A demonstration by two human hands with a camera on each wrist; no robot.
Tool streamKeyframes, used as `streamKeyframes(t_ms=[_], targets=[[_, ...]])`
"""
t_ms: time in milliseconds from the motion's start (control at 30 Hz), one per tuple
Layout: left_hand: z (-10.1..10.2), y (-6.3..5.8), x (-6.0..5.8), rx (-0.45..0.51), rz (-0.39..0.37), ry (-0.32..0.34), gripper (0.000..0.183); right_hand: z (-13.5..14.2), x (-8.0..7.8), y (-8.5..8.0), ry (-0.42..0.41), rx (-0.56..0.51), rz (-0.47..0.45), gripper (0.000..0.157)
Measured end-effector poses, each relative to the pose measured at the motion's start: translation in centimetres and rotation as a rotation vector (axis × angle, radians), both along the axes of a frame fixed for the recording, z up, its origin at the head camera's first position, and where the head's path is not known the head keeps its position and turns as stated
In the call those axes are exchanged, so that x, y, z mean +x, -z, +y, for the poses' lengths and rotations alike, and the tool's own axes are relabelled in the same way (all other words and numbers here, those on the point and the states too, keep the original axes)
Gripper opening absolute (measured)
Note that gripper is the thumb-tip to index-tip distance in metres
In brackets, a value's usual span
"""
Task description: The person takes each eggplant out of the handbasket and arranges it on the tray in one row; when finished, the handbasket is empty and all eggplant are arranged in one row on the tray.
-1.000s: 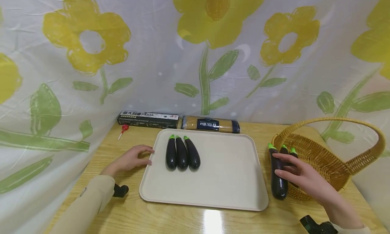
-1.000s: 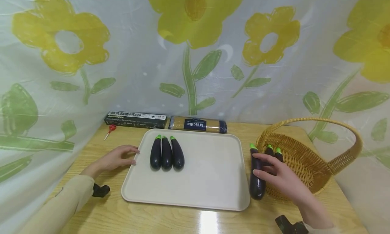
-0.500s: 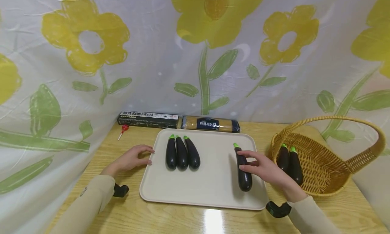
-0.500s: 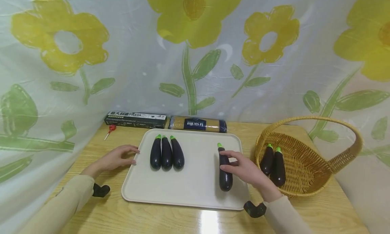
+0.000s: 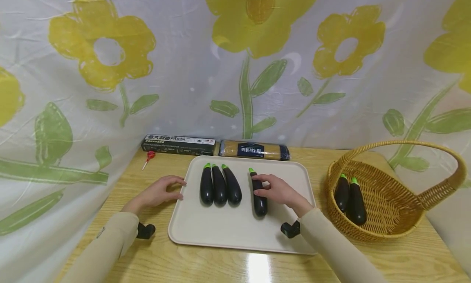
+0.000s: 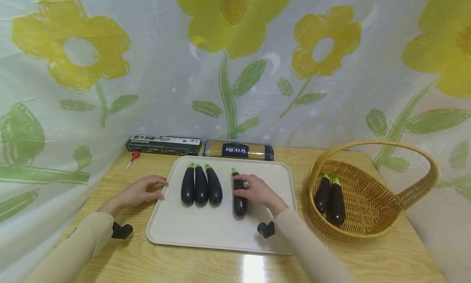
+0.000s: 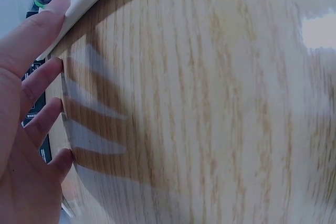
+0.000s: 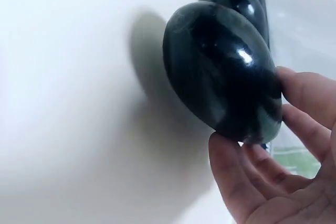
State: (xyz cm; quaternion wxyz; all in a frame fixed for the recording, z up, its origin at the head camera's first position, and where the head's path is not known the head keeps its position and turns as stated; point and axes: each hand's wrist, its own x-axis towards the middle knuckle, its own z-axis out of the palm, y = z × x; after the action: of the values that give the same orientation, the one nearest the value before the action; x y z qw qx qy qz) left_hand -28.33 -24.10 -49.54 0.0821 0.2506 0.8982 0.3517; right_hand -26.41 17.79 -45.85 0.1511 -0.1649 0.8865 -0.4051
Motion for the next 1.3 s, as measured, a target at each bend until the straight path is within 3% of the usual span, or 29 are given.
streamKeyframes(t_ms=[267,467,700,967,1300], targets=[[0.0,-0.2,0.0,-0.011,-0.001,0.009,0.04,-2.1,-2.1,0.4,-0.019,-0.007,0.089,0.048],[0.0,-0.1,0.1,-0.018,-0.018,0.002,0.042,-3.1,-2.7,0.7,0.007,0.006,0.119,0.046],[0.1,0.0,-0.1,-0.004,-0.012,0.0,0.041,-3.1,-2.1,0.4,0.004,-0.012,0.07,0.048],[-0.3,0.3,-0.3,-0.016,0.002,0.009,0.042,-2.5,-0.7,0.0,-0.033,-0.084,-0.048,0.051],[-0.2,0.1,-0.3,-0.036,-0.005,0.002,0.043,-2.5,-0.5,0.4,-0.028,-0.116,-0.035,0.045]])
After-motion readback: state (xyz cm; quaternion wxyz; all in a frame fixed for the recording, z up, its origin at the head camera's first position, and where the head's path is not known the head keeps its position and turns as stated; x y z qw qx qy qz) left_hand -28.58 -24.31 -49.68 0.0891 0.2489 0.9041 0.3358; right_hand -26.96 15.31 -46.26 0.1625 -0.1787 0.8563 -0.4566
